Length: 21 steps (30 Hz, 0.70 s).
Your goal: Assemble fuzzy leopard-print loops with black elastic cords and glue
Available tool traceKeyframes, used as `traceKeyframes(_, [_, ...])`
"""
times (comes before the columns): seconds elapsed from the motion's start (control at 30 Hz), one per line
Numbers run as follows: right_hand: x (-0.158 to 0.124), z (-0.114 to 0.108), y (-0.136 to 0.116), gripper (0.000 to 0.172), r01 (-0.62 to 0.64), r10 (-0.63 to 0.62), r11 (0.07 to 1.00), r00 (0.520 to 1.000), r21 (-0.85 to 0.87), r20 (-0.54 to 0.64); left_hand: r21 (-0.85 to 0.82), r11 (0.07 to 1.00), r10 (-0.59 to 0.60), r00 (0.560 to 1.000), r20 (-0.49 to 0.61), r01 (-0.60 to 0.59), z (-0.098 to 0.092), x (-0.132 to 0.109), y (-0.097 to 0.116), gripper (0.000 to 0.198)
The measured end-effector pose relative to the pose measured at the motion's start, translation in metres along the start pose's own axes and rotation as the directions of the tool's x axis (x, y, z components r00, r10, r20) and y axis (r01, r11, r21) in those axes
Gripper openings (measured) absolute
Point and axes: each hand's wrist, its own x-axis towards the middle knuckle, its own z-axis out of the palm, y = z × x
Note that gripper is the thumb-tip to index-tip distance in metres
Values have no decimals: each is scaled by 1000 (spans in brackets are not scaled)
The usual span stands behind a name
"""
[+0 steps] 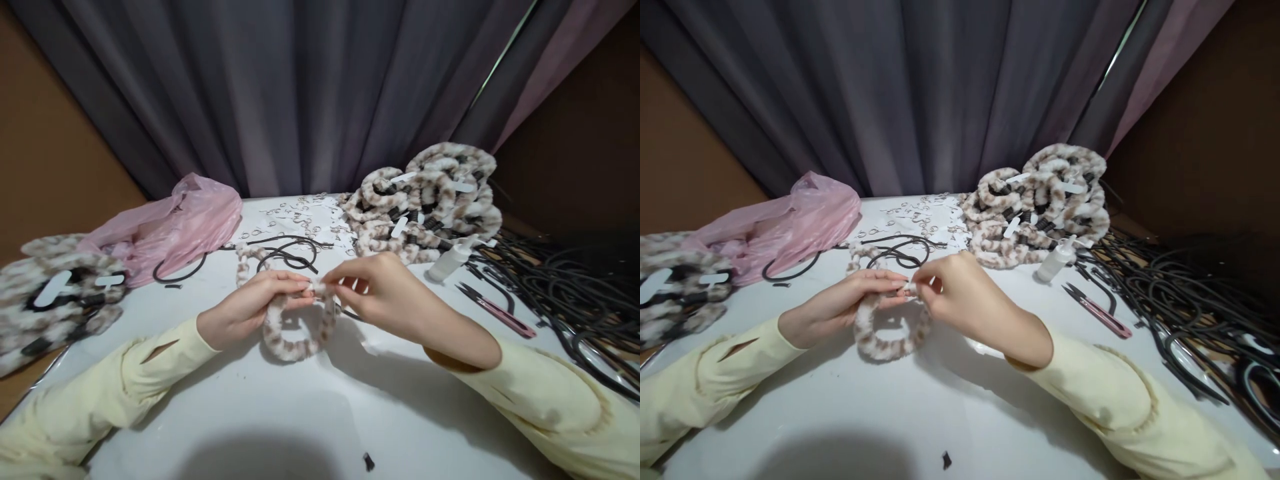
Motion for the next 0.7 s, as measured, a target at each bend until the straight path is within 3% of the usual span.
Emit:
traceKeyframes(0.1, [-2,6,-4,23,-89,68,989,984,121,166,-91,995,30,1000,2,-30,1,1,6,9])
traceKeyframes(0.17, [-2,17,-1,24,-154,120,974,973,164,199,-153,988,8,999,-32,-13,0,1,10,12])
traceKeyframes(0.3, [1,41,7,29,-224,195,895,974,385,115,-260,965,-39,999,-8,36,-3,-1,16,16])
traceKeyframes(0.37, [1,50,8,35,-259,261,805,963,534,72,-288,957,-25,999,21,30,-4,-3,19,14])
traceKeyframes(0.5, [0,60,3,47,-302,397,621,917,724,42,-360,931,-82,996,-39,63,-2,-8,23,13])
traceKeyframes(0.63, [-2,64,1,45,-241,449,602,890,762,-73,-404,908,-134,991,-28,111,-4,-10,26,13])
traceKeyframes(0.7, [-1,65,1,45,-225,430,605,900,764,-76,-367,923,-127,992,2,119,-8,-10,25,11])
